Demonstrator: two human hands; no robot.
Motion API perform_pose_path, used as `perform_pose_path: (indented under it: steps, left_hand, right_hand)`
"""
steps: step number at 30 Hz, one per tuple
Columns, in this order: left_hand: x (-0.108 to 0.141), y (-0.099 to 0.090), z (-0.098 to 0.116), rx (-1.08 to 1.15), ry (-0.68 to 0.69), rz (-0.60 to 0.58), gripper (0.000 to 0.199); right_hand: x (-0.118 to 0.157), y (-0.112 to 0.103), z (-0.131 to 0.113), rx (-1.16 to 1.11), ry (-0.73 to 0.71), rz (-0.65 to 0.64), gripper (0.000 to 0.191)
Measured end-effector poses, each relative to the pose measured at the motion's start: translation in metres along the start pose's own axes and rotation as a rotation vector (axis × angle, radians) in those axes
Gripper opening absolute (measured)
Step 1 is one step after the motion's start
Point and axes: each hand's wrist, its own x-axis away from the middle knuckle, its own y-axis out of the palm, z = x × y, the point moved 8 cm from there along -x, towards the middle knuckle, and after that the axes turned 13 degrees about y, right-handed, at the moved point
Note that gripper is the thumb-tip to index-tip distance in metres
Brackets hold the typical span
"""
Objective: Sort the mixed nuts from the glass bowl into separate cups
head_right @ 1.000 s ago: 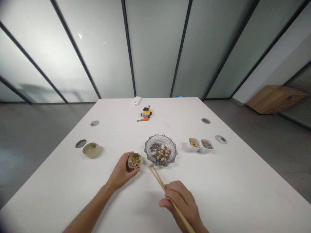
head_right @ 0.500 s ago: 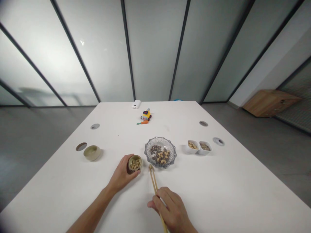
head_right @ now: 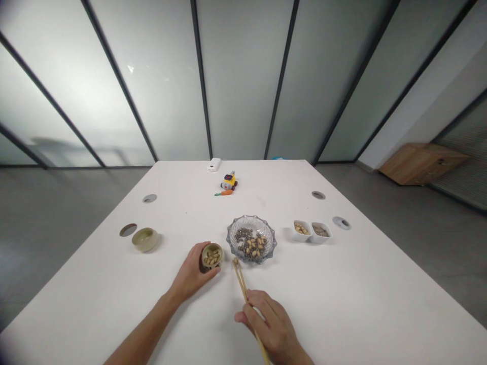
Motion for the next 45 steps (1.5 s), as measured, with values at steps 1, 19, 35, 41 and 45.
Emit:
perform_pose_path:
  steps: [1, 19, 35, 41, 45]
  left_hand:
    - [0.0, 0.0, 0.0, -0.001, 0.001, -0.001, 0.059]
    - [0.0, 0.001, -0.002, -0.013, 0.003, -0.001, 0.059]
    - [0.0, 0.003, -0.005, -0.016, -0.02, -0.031, 0.062]
    - [0.0, 0.003, -0.006, -0.019, -0.012, -0.03, 0.062]
    - [0.0, 0.001, -0.003, -0.021, -0.003, -0.018, 0.062]
  right_hand:
    - [0.0, 0.0, 0.0, -0.009, -0.006, -0.01, 0.009]
    - [-0.055, -0.026, -0.013, -0.215, 0.086, 0.134, 0.018]
    - [-0.045, -0.019, 0.099, -0.096, 0.459, 0.082, 0.022]
    - [-0.046, -0.019, 0.1, -0.101, 0.428, 0.079, 0.017]
    - [-0.051, -0.031, 0.092, -0.076, 0.415, 0.168, 0.019]
